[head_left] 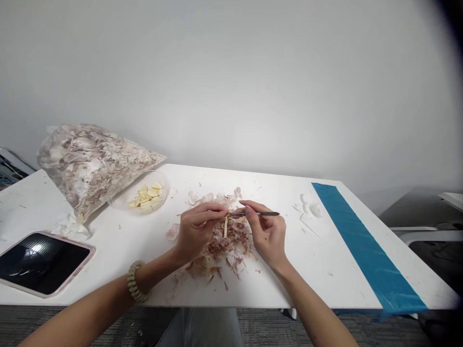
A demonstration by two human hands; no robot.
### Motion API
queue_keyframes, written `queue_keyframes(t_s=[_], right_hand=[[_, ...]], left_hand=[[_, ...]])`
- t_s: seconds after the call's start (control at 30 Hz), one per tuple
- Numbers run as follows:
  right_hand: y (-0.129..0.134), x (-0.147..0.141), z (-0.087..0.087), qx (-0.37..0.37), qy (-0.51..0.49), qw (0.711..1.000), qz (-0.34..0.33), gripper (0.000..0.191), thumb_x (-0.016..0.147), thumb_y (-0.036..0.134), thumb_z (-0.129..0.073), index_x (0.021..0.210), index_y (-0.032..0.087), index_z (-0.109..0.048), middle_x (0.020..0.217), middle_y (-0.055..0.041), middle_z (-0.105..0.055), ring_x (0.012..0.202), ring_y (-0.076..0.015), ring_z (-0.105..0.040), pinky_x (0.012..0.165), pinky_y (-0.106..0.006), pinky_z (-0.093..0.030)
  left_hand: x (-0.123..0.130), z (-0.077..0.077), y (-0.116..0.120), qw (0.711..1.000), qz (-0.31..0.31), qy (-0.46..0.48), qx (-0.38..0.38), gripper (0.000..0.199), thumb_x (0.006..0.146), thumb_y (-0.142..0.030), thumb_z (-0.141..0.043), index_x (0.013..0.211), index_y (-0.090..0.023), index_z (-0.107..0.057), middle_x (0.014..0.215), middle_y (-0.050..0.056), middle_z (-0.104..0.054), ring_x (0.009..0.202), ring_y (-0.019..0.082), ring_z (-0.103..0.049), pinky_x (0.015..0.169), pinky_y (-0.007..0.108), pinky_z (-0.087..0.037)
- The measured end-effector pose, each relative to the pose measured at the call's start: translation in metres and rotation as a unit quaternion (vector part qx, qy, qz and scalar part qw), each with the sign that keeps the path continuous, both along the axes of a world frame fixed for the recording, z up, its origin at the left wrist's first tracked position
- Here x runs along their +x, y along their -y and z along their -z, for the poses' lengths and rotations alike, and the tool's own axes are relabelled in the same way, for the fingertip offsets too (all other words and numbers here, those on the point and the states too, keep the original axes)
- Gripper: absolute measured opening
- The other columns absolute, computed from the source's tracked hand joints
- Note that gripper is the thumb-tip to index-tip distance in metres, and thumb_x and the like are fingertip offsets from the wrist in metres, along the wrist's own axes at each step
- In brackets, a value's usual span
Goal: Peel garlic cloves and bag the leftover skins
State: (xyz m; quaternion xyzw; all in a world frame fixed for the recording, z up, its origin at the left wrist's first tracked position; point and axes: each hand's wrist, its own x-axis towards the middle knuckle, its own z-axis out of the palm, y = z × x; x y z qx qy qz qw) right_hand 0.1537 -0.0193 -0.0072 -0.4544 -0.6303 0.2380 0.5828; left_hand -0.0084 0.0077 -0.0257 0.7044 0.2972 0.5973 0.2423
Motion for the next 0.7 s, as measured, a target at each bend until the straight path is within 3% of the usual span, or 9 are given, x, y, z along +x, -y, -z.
queue_keyframes(t_s=[0.23, 0.43, 0.57, 0.7], right_hand=[[0.0030, -0.0062, -0.0044, -0.015, -0.013, 0.999, 0.025, 0.023, 0.090, 0.031, -0.052, 0.099, 0.017, -0.069, 0.082, -0.0067, -0.072, 0.063, -0.0158, -0.067, 0.060, -0.027, -0.055], [0.0008, -0.0048, -0.0017, -0.003, -0.010, 0.999, 0.032, 0.024, 0.089, 0.030, -0.053, 0.101, 0.015, -0.068, 0.082, -0.0078, -0.072, 0.069, -0.0182, -0.069, 0.058, -0.027, -0.055], [-0.0008, -0.0033, 0.0008, 0.005, -0.005, 1.000, 0.028, 0.022, 0.089, 0.027, -0.053, 0.101, 0.015, -0.067, 0.081, -0.0067, -0.072, 0.070, -0.0172, -0.069, 0.058, -0.025, -0.054], [-0.0025, -0.0011, 0.0044, 0.014, 0.008, 1.000, 0.022, 0.021, 0.089, 0.025, -0.053, 0.102, 0.015, -0.067, 0.088, -0.0072, -0.072, 0.077, -0.0180, -0.069, 0.068, -0.028, -0.056]], left_hand=[[0.0016, 0.0018, 0.0013, 0.998, 0.007, 0.030, -0.055, 0.017, 0.077, -0.010, -0.064, 0.084, -0.022, -0.075, 0.086, 0.005, -0.073, 0.078, 0.014, -0.067, 0.071, 0.025, -0.055], [0.0038, 0.0015, 0.0014, 0.985, 0.003, 0.065, -0.158, 0.012, 0.077, -0.018, -0.067, 0.085, -0.021, -0.076, 0.087, 0.005, -0.073, 0.086, 0.018, -0.067, 0.083, 0.031, -0.054], [0.0064, 0.0012, 0.0038, 0.955, 0.043, 0.123, -0.266, 0.015, 0.075, -0.025, -0.070, 0.087, -0.019, -0.075, 0.093, 0.006, -0.073, 0.089, 0.019, -0.067, 0.085, 0.031, -0.054], [0.0083, -0.0005, 0.0039, 0.902, 0.090, 0.206, -0.369, 0.020, 0.067, -0.029, -0.077, 0.083, -0.017, -0.075, 0.090, 0.007, -0.073, 0.087, 0.018, -0.068, 0.084, 0.030, -0.054]])
